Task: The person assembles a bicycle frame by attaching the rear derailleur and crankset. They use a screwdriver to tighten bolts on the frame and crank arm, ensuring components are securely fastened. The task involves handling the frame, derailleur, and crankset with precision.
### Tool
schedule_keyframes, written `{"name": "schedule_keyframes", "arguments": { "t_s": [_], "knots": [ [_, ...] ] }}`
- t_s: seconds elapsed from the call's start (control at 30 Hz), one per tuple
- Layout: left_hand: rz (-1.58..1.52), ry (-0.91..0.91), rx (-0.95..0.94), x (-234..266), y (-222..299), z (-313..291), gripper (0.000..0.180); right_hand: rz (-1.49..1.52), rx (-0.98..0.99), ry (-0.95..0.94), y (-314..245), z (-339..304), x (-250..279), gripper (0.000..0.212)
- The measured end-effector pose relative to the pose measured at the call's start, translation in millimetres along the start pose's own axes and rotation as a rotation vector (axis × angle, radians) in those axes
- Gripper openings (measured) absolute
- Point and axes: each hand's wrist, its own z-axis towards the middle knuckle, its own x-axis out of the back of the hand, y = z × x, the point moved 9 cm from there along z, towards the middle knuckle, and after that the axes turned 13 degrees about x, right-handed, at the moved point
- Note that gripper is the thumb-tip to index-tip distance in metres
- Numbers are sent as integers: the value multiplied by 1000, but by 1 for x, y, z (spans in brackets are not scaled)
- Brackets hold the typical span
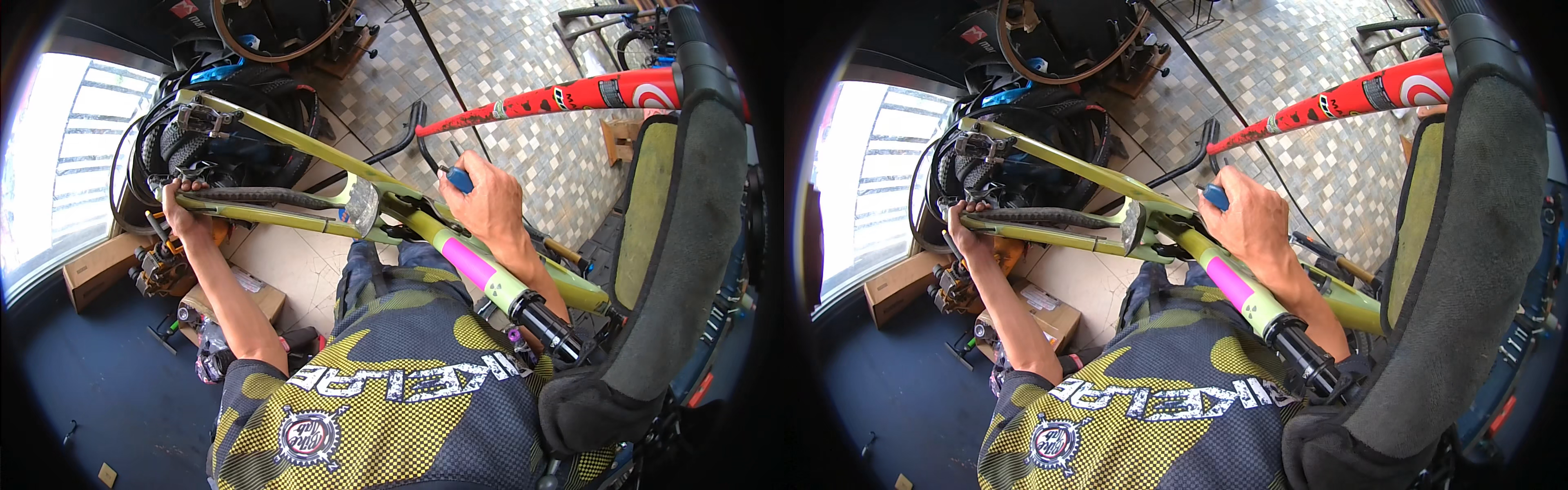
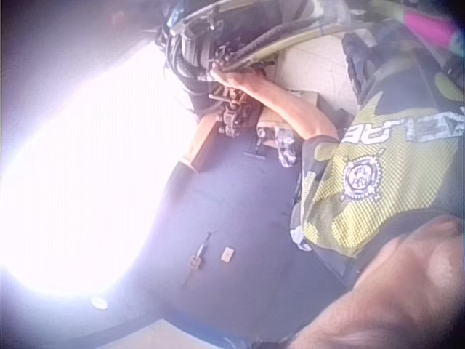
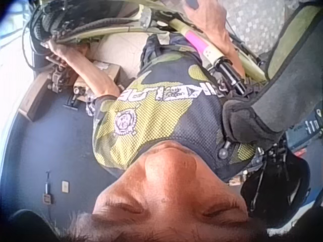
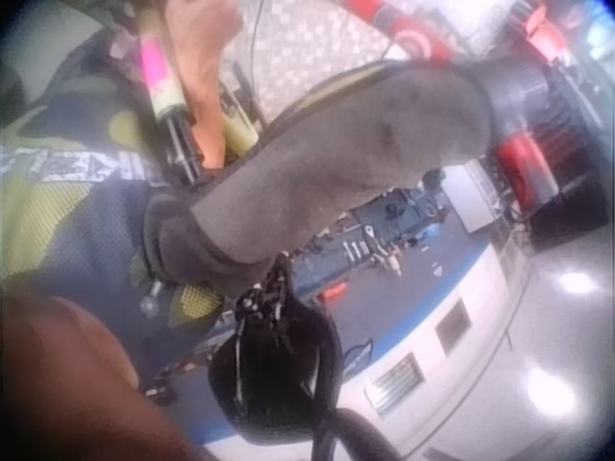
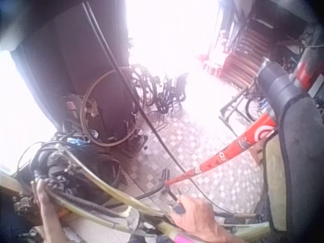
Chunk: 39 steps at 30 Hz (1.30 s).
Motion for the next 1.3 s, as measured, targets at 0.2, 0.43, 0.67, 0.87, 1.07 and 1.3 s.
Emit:
{"name": "schedule_keyframes", "arguments": {
  "t_s": [0.2,0.43,0.67,0.87,1.07,1.3],
  "knots": [
    [-21,43,-39,-10,5,-13,11,-21,21,-14,-2,1,-2,25],
    [-3,77,-65,-15,9,-23,11,-3,12,-23,-2,4,-4,25],
    [-6,27,-17,-4,3,-9,10,-5,-24,-32,2,-1,-2,25],
    [-19,37,14,0,-2,-3,12,-2,5,-17,1,-3,-3,26],
    [1,65,-45,-14,5,-20,11,-25,12,-18,0,0,-3,26],
    [-26,9,28,-2,0,-1,9,10,21,-36,-5,-2,-4,26]
  ]
}}
